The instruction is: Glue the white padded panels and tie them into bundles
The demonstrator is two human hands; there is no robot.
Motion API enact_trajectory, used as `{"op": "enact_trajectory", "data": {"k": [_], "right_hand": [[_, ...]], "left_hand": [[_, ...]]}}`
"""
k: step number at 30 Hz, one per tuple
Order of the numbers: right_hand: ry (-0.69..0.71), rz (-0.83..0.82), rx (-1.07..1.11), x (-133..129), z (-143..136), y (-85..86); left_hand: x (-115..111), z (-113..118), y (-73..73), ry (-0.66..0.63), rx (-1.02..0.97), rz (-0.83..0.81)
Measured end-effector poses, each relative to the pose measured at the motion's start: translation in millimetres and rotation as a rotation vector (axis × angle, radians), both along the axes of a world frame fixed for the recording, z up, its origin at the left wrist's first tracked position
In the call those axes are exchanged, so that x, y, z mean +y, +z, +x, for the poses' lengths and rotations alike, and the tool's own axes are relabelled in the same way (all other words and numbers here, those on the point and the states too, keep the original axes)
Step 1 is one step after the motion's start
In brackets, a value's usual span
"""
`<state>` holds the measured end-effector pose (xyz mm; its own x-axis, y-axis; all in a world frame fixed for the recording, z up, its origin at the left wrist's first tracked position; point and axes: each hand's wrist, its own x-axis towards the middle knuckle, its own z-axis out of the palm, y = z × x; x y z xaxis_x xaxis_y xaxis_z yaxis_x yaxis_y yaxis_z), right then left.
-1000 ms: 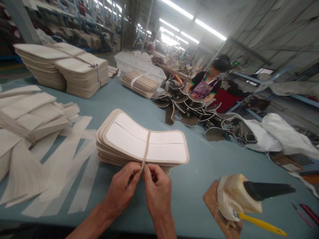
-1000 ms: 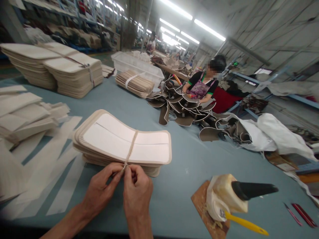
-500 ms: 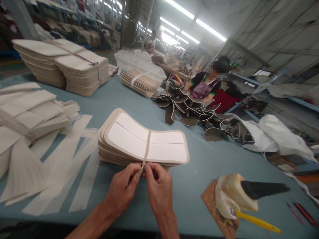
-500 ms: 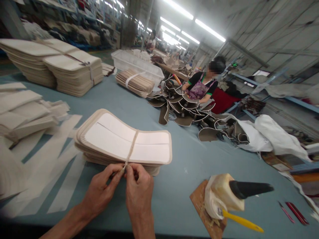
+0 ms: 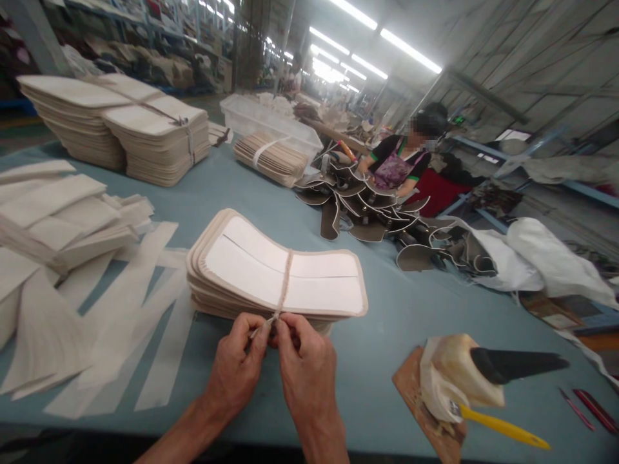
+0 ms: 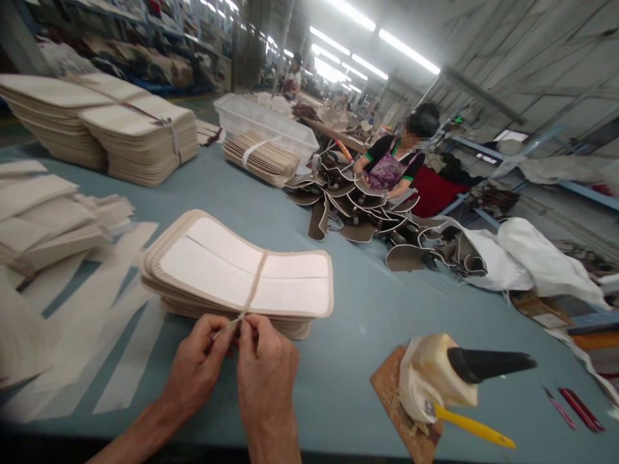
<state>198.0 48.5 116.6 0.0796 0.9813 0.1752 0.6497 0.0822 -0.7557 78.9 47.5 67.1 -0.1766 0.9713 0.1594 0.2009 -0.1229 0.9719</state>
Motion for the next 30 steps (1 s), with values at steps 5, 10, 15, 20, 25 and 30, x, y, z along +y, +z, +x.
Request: {"op": "enact_trajectory", "data": {"k": [5,10,15,20,25,30], "right_hand": [[-0.069,0.057,-0.051,-3,-3,-12.3],[-0.127,0.200,-0.181,-4,-9,-19.4],[-0.133,0.303,-0.207,0,-13,-24.1],[-0.065,0.321,-0.168,-1,-9,-22.9],[-0.054,0.543,-0.238,-8,8,7.8],[0.102,0.706,-0.454,16,30,26.3]], "left_hand": [[4,-2,0.8,0.017,-0.068,-0.077],[5,-2,0.7,0.017,-0.031,-0.072],[0,-10,0.7,0.109,0.184,0.094],[-5,-17,18.6,0.206,0.554,0.466],[2,-9,32.5,0.117,0.611,0.487],[5,-1,26.0,0.153,0.567,0.344]]}}
